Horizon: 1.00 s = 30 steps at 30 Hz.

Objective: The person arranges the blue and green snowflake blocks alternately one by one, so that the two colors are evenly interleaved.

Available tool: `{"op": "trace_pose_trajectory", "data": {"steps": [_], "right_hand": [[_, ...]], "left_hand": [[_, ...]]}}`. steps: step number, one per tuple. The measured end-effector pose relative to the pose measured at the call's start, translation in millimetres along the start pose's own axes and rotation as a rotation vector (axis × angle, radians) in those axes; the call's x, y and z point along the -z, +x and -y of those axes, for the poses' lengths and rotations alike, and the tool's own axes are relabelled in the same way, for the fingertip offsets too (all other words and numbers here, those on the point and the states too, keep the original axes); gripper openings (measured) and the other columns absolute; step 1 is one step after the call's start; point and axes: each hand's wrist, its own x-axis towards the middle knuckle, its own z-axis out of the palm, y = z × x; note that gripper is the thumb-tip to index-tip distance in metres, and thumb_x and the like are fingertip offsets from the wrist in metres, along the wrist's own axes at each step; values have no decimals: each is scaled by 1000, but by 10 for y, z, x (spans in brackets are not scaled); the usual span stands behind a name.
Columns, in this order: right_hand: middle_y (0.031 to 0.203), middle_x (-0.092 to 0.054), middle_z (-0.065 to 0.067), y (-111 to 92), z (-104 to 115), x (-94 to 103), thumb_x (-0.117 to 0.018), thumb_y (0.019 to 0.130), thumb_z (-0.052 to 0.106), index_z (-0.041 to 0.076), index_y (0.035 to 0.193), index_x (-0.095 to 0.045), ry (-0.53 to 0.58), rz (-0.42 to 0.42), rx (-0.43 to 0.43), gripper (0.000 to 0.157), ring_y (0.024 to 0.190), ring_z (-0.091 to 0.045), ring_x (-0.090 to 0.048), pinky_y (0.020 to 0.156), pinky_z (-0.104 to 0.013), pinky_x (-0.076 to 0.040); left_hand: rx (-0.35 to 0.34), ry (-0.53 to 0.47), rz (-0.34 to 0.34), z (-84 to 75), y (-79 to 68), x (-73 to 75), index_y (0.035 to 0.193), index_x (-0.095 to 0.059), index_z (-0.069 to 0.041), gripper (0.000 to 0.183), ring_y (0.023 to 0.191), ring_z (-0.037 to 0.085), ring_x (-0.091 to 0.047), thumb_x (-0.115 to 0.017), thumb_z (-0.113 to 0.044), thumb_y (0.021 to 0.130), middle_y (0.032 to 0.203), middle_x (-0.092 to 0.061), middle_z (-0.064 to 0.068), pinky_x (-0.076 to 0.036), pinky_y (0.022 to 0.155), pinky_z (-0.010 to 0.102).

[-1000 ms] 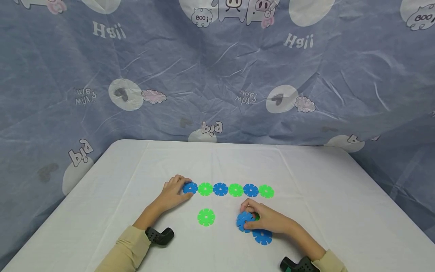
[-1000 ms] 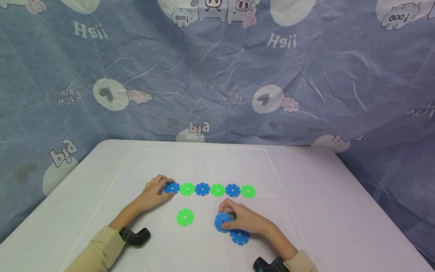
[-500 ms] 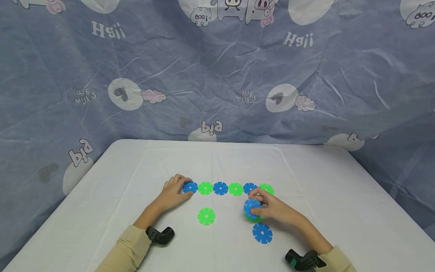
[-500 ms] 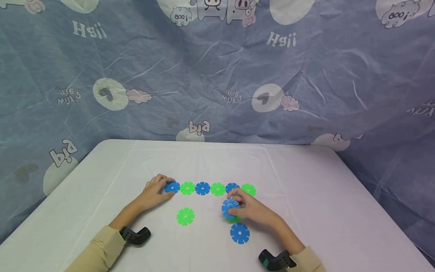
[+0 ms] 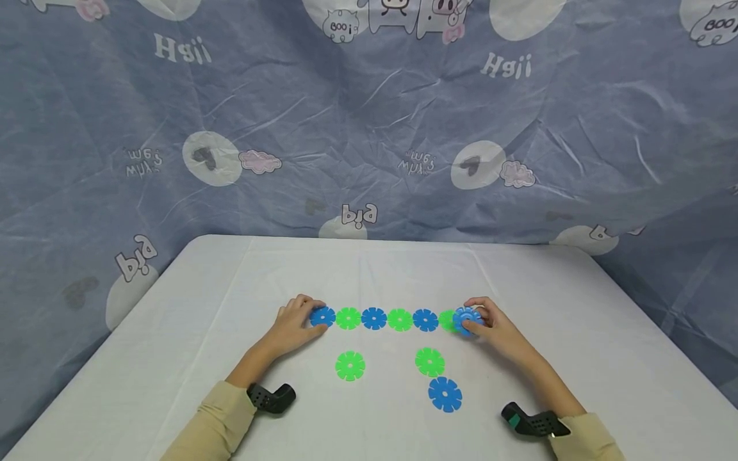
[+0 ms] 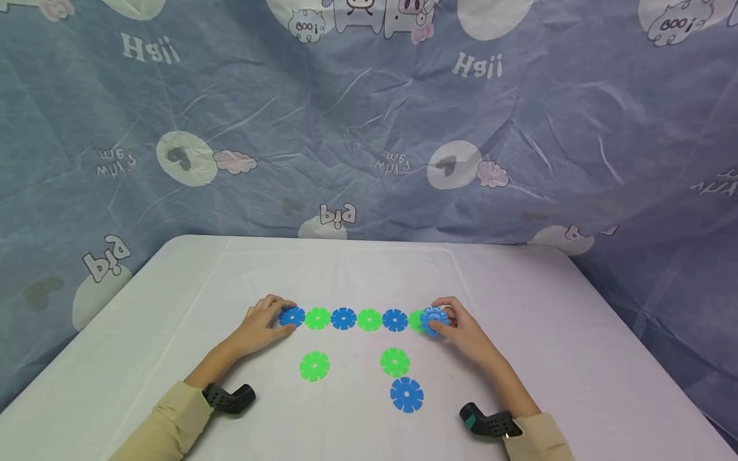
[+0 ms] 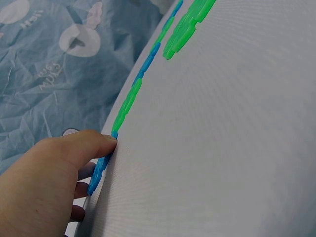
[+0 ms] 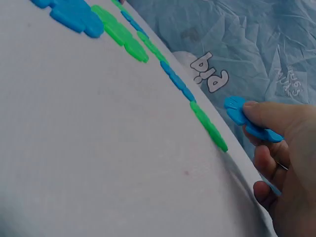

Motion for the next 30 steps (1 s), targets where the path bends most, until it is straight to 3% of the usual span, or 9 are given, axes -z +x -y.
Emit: {"op": "trace_pose_trajectory", "data": {"steps": [6,11,16,20,30], "right_hand": [[84,-55,-8,-10,-142,23,-58,89,21,5,122,-41,-157,-193,-35,40,68,-3,-44,61,-21,-37],[91,-55,-11,20,-206,9,-56,89,23,6,121,-42,-325,-284,-95,38,74,-11,-43,64,-25,-35],[106,-47,-21,6,-191,-1,-57,88,21,-3,117,-49,-417,-303,-133,39,94,-30,-41,78,-41,-33],[118,-40,-25,-23,-174,-2,-56,88,23,-4,117,-51,-446,-282,-147,39,109,-39,-35,89,-53,-25],[113,-46,-22,-21,-178,-22,-51,86,14,0,116,-54,-455,-291,-124,34,104,-36,-40,85,-52,-23]], "left_hand": [[0,-2,7,7,8,2,121,-54,-14,47,108,23,-43,-61,-38,81,115,-48,8,-28,78,34],[2,-5,10,4,9,8,122,-54,-14,48,109,23,-43,-61,-38,81,115,-48,8,-28,80,35],[5,-4,16,1,7,9,122,-53,-14,48,109,23,-43,-61,-38,81,116,-48,8,-28,80,35],[5,-5,13,5,7,13,122,-54,-14,48,109,24,-43,-61,-38,81,116,-48,8,-28,80,35],[3,-11,15,-1,5,18,122,-53,-13,48,109,24,-43,-60,-38,82,116,-47,8,-28,80,35]]}}
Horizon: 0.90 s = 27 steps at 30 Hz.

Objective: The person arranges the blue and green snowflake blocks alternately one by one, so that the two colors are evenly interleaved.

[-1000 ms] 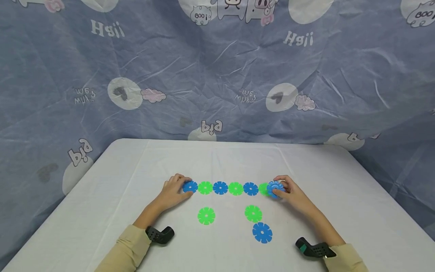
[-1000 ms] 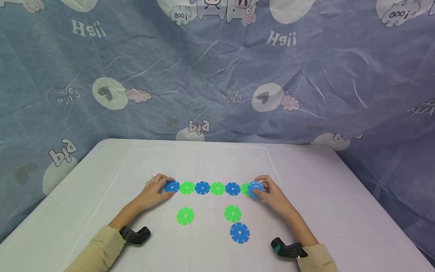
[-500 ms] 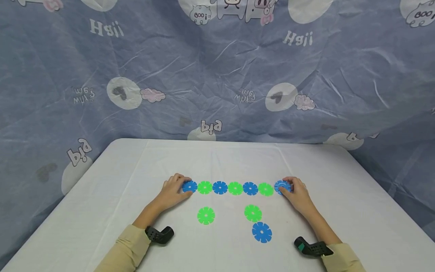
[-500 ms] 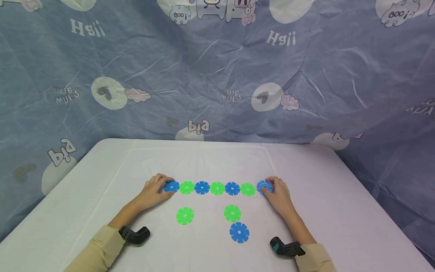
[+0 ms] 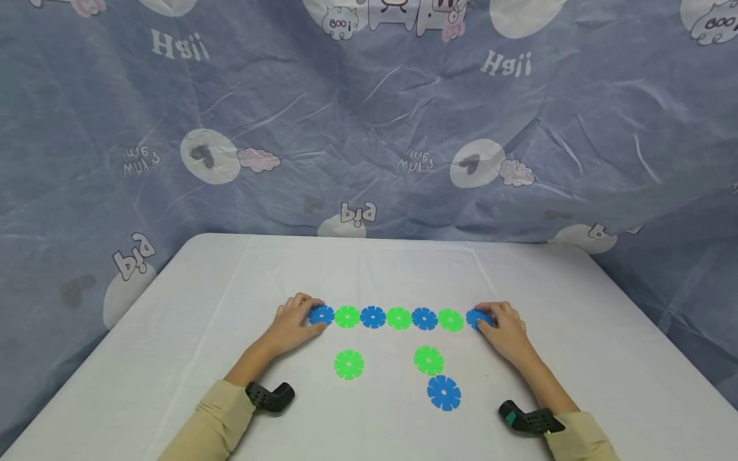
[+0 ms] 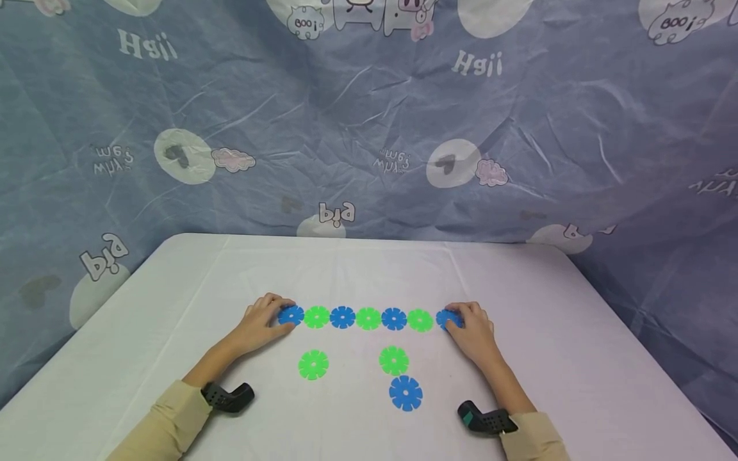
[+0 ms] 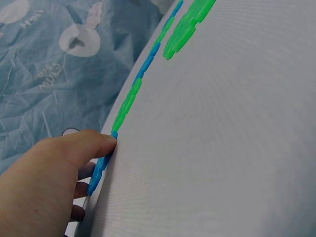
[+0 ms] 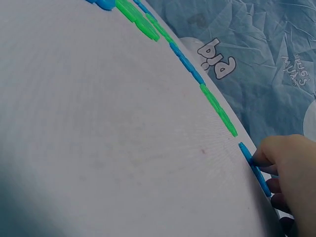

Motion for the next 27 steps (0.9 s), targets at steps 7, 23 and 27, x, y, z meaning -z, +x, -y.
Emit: {"op": "trace_pose_trajectory", "data": {"steps": [7,23,27], "right_hand": [[111,-48,-22,11,-19,-8,-54,86,18,1,115,-55,-24,5,30,34,104,-36,-42,85,-52,-23],[104,-52,-15,-53,78,-82,-53,86,16,5,113,-56,18,-124,71,29,91,-26,-42,80,-44,-24],[93,-55,-7,-189,205,-167,-56,82,13,9,105,-61,52,-168,156,23,80,-15,-41,77,-37,-25]], "left_hand": [[3,1,2,-1,0,-6,122,-53,-14,48,109,24,-42,-60,-38,82,116,-47,8,-28,80,35],[2,7,-5,18,7,-7,122,-53,-14,48,108,24,-43,-61,-38,82,115,-48,8,-28,79,34],[3,5,-2,7,0,-6,122,-53,-14,48,109,24,-43,-61,-38,82,115,-48,8,-28,80,35]]}}
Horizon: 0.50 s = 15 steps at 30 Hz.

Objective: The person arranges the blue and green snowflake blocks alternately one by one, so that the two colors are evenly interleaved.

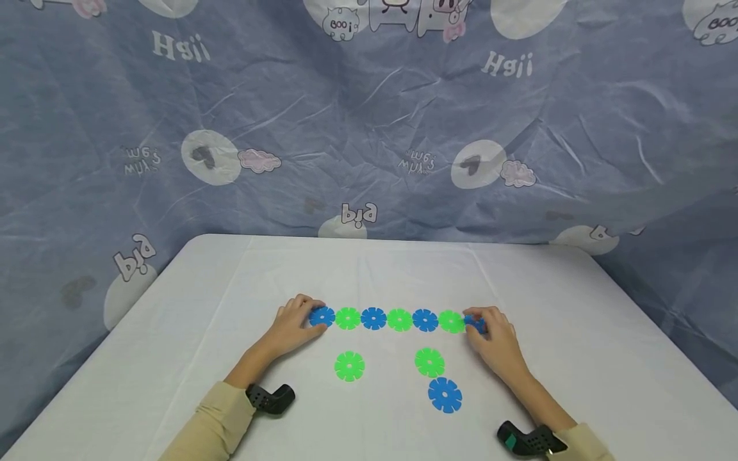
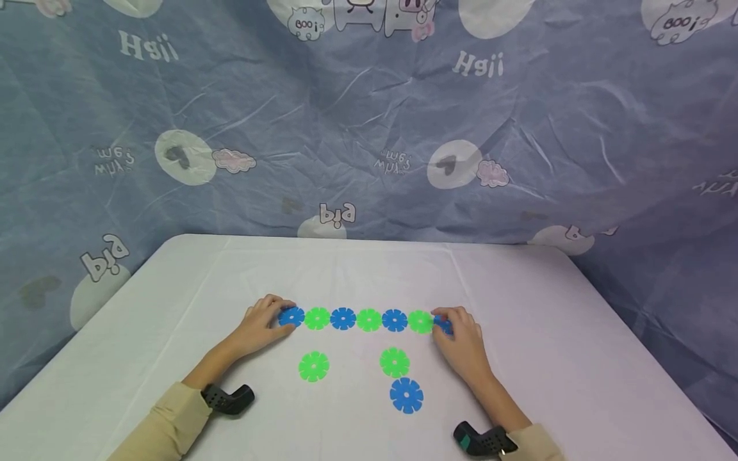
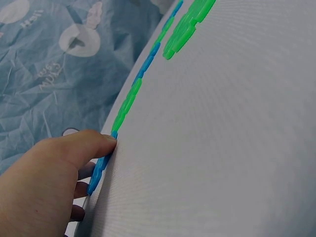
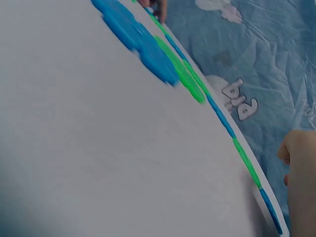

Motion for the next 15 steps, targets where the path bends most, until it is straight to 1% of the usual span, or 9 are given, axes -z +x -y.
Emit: {"op": "trace_pose_trajectory", "data": {"steps": [3,5,7,11,13,15], "right_hand": [[87,-54,4,-100,110,-34,-61,80,12,15,99,-63,-18,12,99,20,75,-5,-38,74,-32,-27],[85,-53,9,-153,160,-44,-63,79,13,18,98,-63,-37,45,159,20,73,-1,-37,71,-30,-28],[87,-52,13,-187,193,-40,-65,78,15,21,98,-63,-45,92,192,21,73,1,-38,71,-29,-30],[94,-52,14,-216,248,-29,-65,81,23,24,105,-62,-46,229,170,24,75,-1,-39,68,-25,-32],[97,-52,14,-227,271,-29,-64,81,28,25,108,-61,-52,271,146,27,77,-2,-39,68,-24,-32],[99,-53,13,-244,289,-28,-64,81,33,24,111,-61,-74,291,145,31,81,-3,-42,70,-26,-34]], "left_hand": [[2,-1,-4,-8,2,-2,122,-54,-14,47,109,23,-43,-61,-38,82,115,-48,8,-28,80,35],[3,-3,-4,-10,4,-5,122,-54,-14,47,109,23,-43,-61,-38,82,115,-48,7,-28,81,35],[-1,-4,-2,-8,8,-7,122,-53,-14,47,108,23,-43,-61,-38,82,115,-48,7,-29,81,35],[-10,1,-8,0,5,-7,122,-53,-14,47,109,24,-43,-61,-38,82,116,-48,8,-28,80,35],[-11,0,-11,-1,3,-6,122,-54,-14,47,109,24,-43,-61,-38,81,116,-48,8,-28,80,35],[-13,-1,-12,-3,4,-11,121,-54,-14,47,109,24,-43,-61,-38,81,116,-48,8,-28,79,34]]}}
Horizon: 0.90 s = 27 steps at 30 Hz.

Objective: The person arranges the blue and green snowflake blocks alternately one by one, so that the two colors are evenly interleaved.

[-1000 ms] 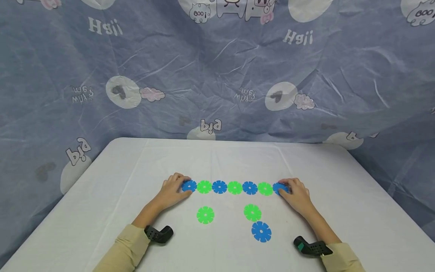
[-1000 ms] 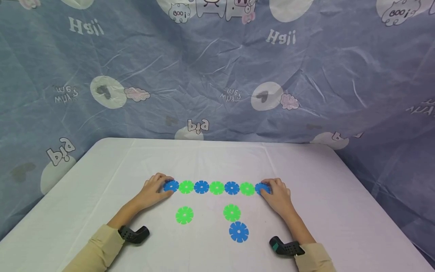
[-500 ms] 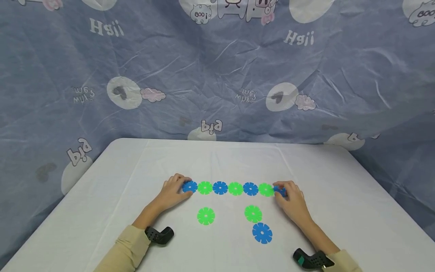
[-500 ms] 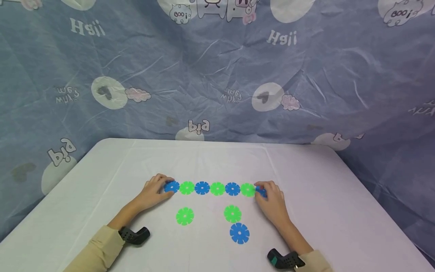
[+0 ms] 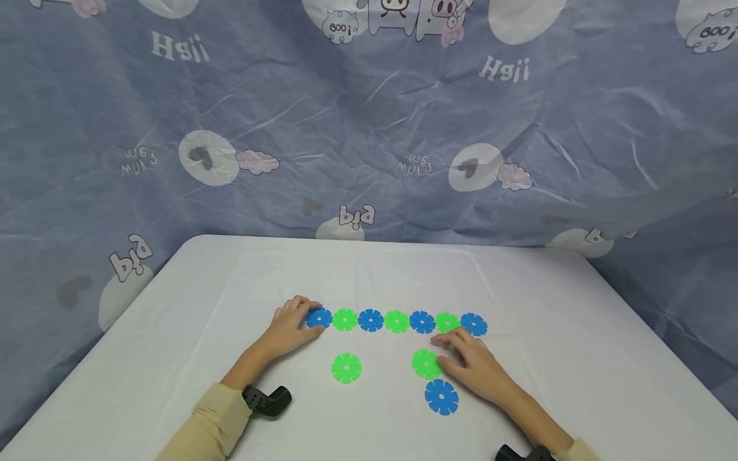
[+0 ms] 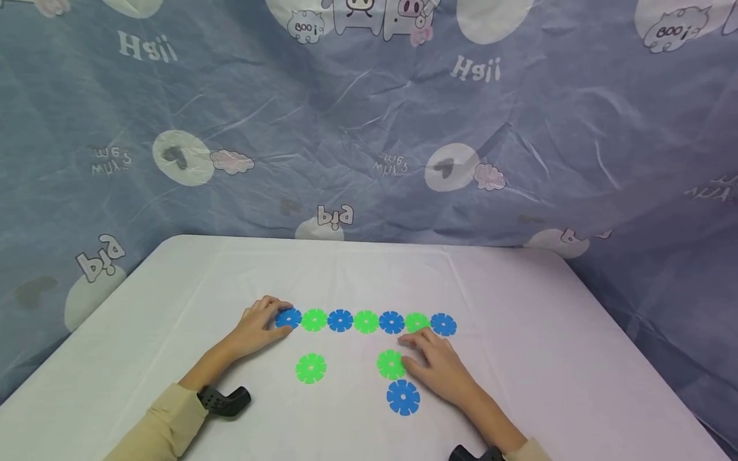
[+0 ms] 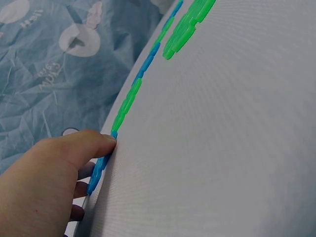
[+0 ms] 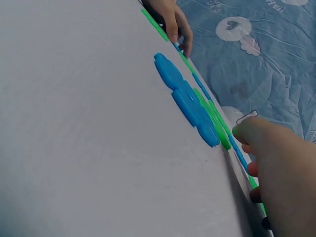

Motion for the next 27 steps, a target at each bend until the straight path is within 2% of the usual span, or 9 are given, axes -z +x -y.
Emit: {"op": "trace_pose_trajectory", "data": {"steps": [6,12,16,23,27], "right_hand": [[102,-55,9,3,71,-22,-65,77,46,24,113,-61,-70,-5,48,42,95,-10,-52,79,-34,-36],[99,-53,15,10,99,-38,-67,76,45,28,102,-62,-22,1,38,32,96,-9,-51,79,-32,-34],[99,-53,16,9,99,-44,-68,76,43,27,100,-61,10,11,22,29,98,-10,-52,80,-33,-33],[102,-54,12,-1,126,-51,-68,71,53,24,102,-60,-32,32,9,43,101,-12,-52,79,-31,-33],[101,-53,11,-2,144,-52,-70,70,51,22,102,-58,-14,45,12,45,96,-10,-50,78,-31,-33]], "left_hand": [[5,0,3,11,-15,10,122,-54,-14,47,110,24,-43,-61,-38,82,116,-48,8,-28,80,35],[12,-9,3,-6,-14,27,121,-54,-14,47,109,24,-43,-61,-38,81,117,-48,8,-28,80,34],[9,-9,-1,-13,-4,26,121,-54,-14,46,107,24,-44,-61,-37,81,116,-48,8,-28,79,34],[-2,8,0,-8,-7,21,121,-54,-14,47,107,23,-44,-61,-37,81,115,-48,8,-28,79,34],[4,-2,-1,-16,-12,24,121,-54,-14,46,107,23,-44,-61,-37,82,115,-48,8,-28,79,35]]}}
